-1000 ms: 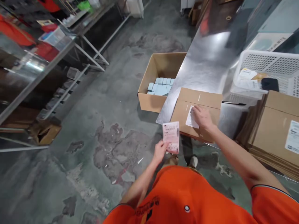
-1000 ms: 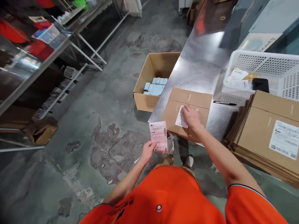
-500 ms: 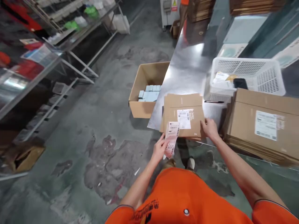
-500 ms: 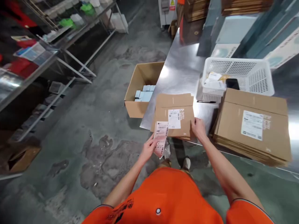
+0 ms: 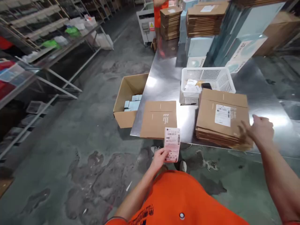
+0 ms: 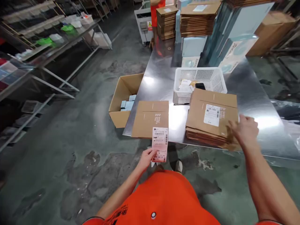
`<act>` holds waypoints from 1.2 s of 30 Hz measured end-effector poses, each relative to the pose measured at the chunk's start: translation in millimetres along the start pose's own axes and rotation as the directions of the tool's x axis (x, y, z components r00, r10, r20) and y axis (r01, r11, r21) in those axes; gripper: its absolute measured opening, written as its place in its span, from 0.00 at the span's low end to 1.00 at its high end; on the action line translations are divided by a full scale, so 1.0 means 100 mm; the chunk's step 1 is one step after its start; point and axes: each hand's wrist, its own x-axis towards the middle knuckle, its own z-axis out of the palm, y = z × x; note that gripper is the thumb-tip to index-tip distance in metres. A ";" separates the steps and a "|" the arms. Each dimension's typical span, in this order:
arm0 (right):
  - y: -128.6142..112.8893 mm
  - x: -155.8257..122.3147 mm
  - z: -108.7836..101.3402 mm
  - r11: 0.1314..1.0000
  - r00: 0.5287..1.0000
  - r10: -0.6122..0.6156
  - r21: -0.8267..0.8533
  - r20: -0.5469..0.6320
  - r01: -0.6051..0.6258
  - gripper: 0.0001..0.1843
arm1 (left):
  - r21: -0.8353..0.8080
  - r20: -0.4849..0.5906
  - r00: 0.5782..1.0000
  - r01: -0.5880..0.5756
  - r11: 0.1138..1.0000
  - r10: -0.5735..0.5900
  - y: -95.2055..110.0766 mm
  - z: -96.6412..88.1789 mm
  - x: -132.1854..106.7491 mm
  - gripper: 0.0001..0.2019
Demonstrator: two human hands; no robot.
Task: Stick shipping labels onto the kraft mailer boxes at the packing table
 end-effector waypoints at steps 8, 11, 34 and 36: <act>-1.90 -1.01 0.44 0.550 0.476 -0.731 0.835 0.489 -0.015 0.28 | -0.013 0.023 1.000 -0.018 1.000 0.018 0.12 0.09 -0.08 0.21; -2.18 -1.26 0.63 0.548 0.459 -0.713 0.830 0.531 -0.108 0.27 | -0.111 -0.140 0.974 -0.192 0.975 0.176 0.33 -0.02 -0.01 0.29; -3.34 -0.86 2.04 0.561 0.524 -0.827 0.348 0.202 0.751 0.26 | -0.063 -0.398 0.914 0.055 0.996 -0.076 -0.47 -1.37 0.12 0.20; -3.38 -1.06 2.10 0.506 0.462 -0.863 0.370 0.205 0.780 0.27 | -0.027 -0.494 0.869 -0.044 0.999 0.025 -0.28 -1.46 0.30 0.19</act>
